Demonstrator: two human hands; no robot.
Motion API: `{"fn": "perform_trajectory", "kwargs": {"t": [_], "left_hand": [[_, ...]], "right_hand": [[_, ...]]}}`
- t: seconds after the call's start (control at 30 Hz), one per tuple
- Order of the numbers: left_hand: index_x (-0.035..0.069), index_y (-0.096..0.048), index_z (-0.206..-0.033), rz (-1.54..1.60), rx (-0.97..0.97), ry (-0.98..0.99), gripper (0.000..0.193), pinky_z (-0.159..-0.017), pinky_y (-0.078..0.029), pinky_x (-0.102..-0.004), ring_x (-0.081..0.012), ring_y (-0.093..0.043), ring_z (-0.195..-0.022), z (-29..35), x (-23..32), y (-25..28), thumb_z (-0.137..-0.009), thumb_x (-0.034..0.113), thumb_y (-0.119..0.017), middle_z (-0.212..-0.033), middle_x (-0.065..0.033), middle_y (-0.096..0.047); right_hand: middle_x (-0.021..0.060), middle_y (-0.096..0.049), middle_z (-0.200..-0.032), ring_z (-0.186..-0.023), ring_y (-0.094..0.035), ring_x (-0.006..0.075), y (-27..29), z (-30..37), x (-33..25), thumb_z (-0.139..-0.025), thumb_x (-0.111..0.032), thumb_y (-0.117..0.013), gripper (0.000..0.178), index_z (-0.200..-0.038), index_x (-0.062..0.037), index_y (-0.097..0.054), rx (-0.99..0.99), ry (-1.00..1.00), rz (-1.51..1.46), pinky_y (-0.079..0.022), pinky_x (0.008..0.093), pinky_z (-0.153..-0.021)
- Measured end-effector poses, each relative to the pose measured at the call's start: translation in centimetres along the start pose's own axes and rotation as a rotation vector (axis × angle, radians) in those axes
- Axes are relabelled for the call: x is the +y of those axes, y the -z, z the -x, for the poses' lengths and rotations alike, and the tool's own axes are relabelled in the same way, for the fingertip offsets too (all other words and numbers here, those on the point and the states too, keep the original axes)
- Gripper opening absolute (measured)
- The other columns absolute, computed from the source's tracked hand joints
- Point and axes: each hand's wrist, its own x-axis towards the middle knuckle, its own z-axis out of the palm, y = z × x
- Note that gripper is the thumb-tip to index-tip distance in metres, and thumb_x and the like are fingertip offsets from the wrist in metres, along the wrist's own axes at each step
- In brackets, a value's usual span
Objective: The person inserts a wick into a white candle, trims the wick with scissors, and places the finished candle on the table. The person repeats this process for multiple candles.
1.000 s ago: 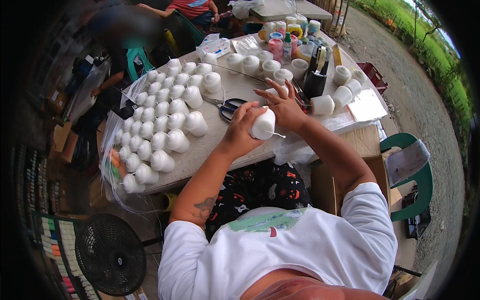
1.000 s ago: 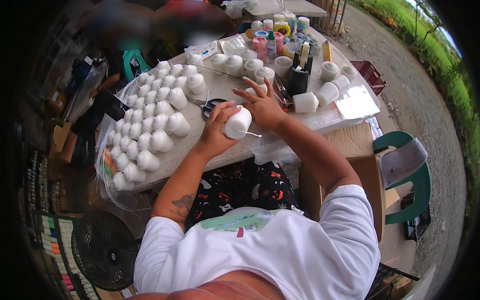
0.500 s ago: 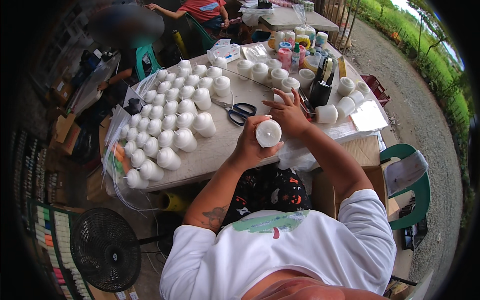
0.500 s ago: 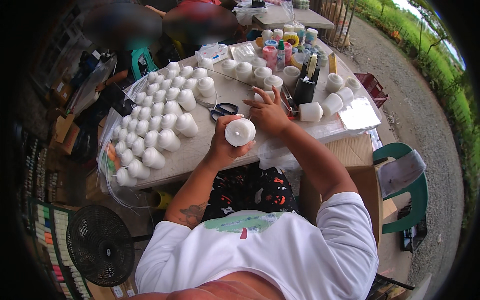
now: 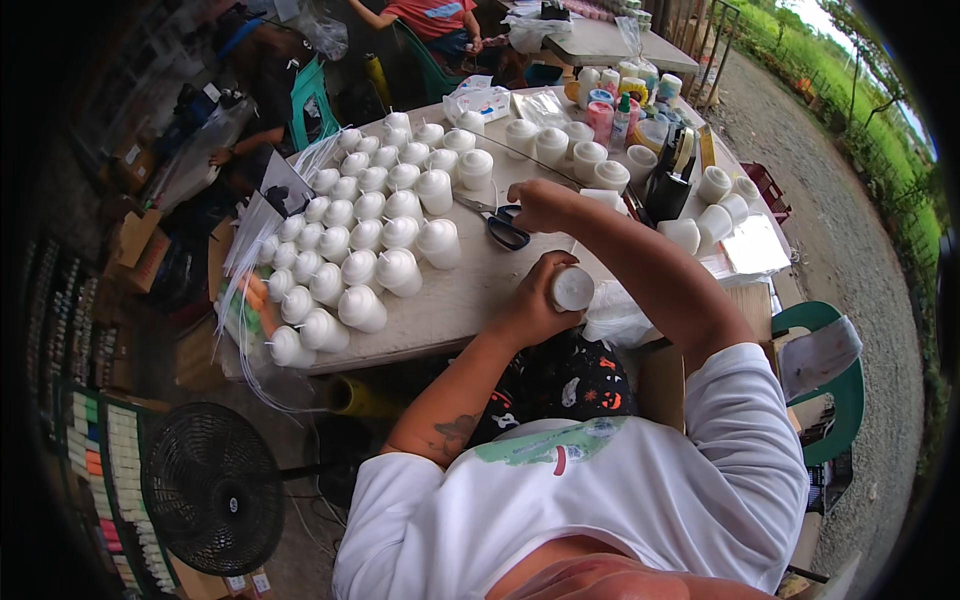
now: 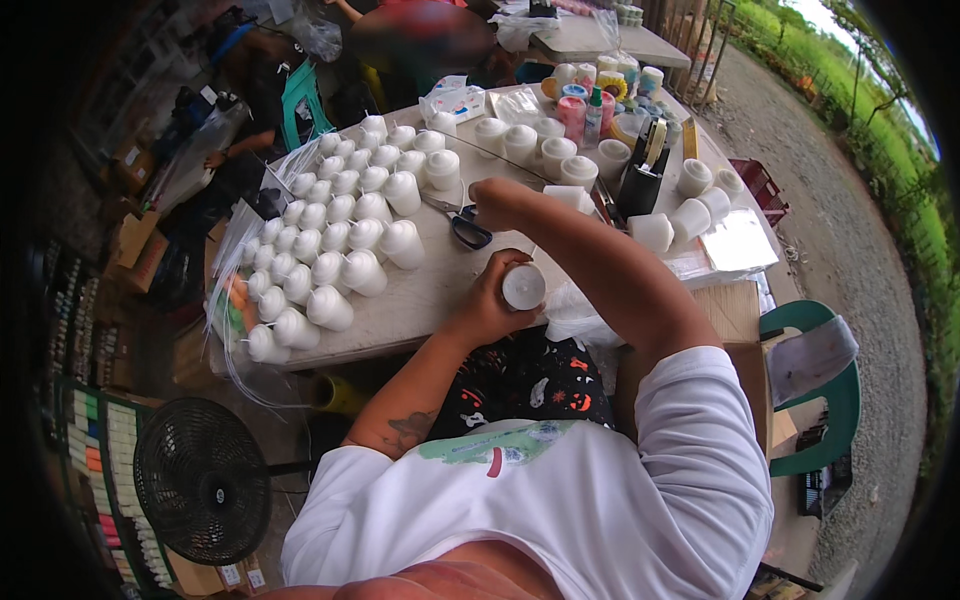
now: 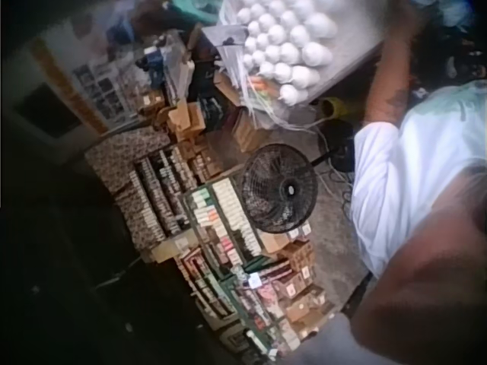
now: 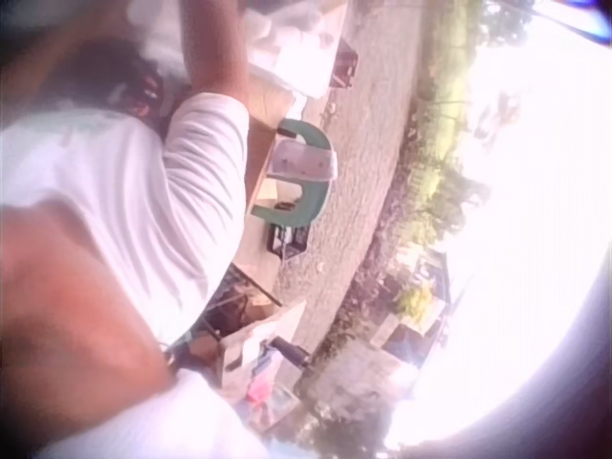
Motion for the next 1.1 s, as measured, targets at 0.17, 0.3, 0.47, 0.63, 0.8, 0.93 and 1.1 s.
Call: {"fn": "perform_trajectory", "kwargs": {"t": [0.17, 0.3, 0.47, 0.63, 0.8, 0.93, 1.1], "left_hand": [[0.008, -0.048, -0.125, -0.019, -0.045, -0.045, 0.068, -0.100, -0.041, -0.0423, -0.0340, -0.050, -0.117, 0.1, 0.2, 0.5, -0.064, 0.010, -0.077, -0.122, -0.0150, -0.051], [0.009, -0.048, -0.124, -0.031, -0.054, -0.064, 0.069, -0.100, -0.041, -0.0413, -0.0339, -0.048, -0.118, 0.0, 0.3, 0.7, -0.062, 0.008, -0.078, -0.120, -0.0143, -0.051], [0.009, -0.048, -0.122, -0.007, -0.040, -0.082, 0.069, -0.099, -0.042, -0.0415, -0.0345, -0.050, -0.116, 0.2, 0.2, 0.6, -0.060, 0.005, -0.078, -0.119, -0.0135, -0.051], [0.010, -0.049, -0.120, 0.003, -0.005, -0.089, 0.066, -0.094, -0.045, -0.0391, -0.0307, -0.055, -0.111, 0.2, 0.2, 0.6, -0.062, 0.006, -0.080, -0.118, -0.0115, -0.054], [0.011, -0.049, -0.119, -0.019, 0.100, -0.111, 0.062, -0.092, -0.046, -0.0392, -0.0310, -0.057, -0.108, -0.2, -0.7, 0.0, -0.065, 0.010, -0.080, -0.115, -0.0120, -0.056], [0.013, -0.048, -0.119, -0.057, 0.162, -0.094, 0.063, -0.091, -0.046, -0.0432, -0.0360, -0.056, -0.107, -0.8, -0.3, -0.6, -0.065, 0.013, -0.079, -0.113, -0.0151, -0.055], [0.015, -0.047, -0.121, -0.118, 0.218, -0.083, 0.063, -0.089, -0.047, -0.0445, -0.0365, -0.056, -0.104, -1.6, 1.5, -0.2, -0.065, 0.012, -0.078, -0.112, -0.0150, -0.055]], "right_hand": [[0.0226, -0.065, -0.088, -0.083, -0.065, 0.0380, -1.6, -1.7, -1.5, -0.070, -0.014, -0.070, 0.046, -0.110, 0.0040, -0.054, -0.090, -0.164, 0.105, -0.052, 0.0402, -0.070], [0.0228, -0.066, -0.086, -0.075, -0.067, 0.0299, 1.2, -0.3, -0.5, -0.069, -0.010, -0.068, 0.046, -0.110, 0.0061, -0.056, -0.235, -0.174, 0.017, -0.053, 0.0377, -0.064], [0.0090, -0.068, -0.088, -0.067, -0.062, 0.0127, 8.2, 4.7, 1.0, -0.071, 0.003, -0.067, 0.059, -0.127, 0.0019, -0.049, -0.395, -0.187, -0.733, -0.050, 0.0257, -0.055], [0.0082, -0.064, -0.103, -0.090, -0.061, 0.0133, 8.7, 15.4, 0.8, -0.072, -0.005, -0.078, 0.080, -0.140, -0.0016, -0.037, -0.014, 0.053, -1.407, -0.050, 0.0250, -0.074], [0.0051, -0.062, -0.100, -0.095, -0.061, 0.0152, 1.8, 22.8, -1.0, -0.079, -0.012, -0.076, 0.071, -0.138, -0.0031, -0.038, 0.297, 0.092, -1.452, -0.048, 0.0289, -0.082], [0.0064, -0.061, -0.108, -0.100, -0.061, 0.0160, -0.4, 24.2, -3.2, -0.085, -0.003, -0.068, 0.057, -0.135, -0.0026, -0.040, 0.480, -0.072, -1.303, -0.048, 0.0295, -0.086], [0.0115, -0.053, -0.124, -0.111, -0.057, 0.0167, 2.5, 23.7, -5.5, -0.089, 0.006, -0.057, 0.056, -0.140, -0.0010, -0.033, 0.785, 0.254, -1.153, -0.045, 0.0304, -0.095]]}}
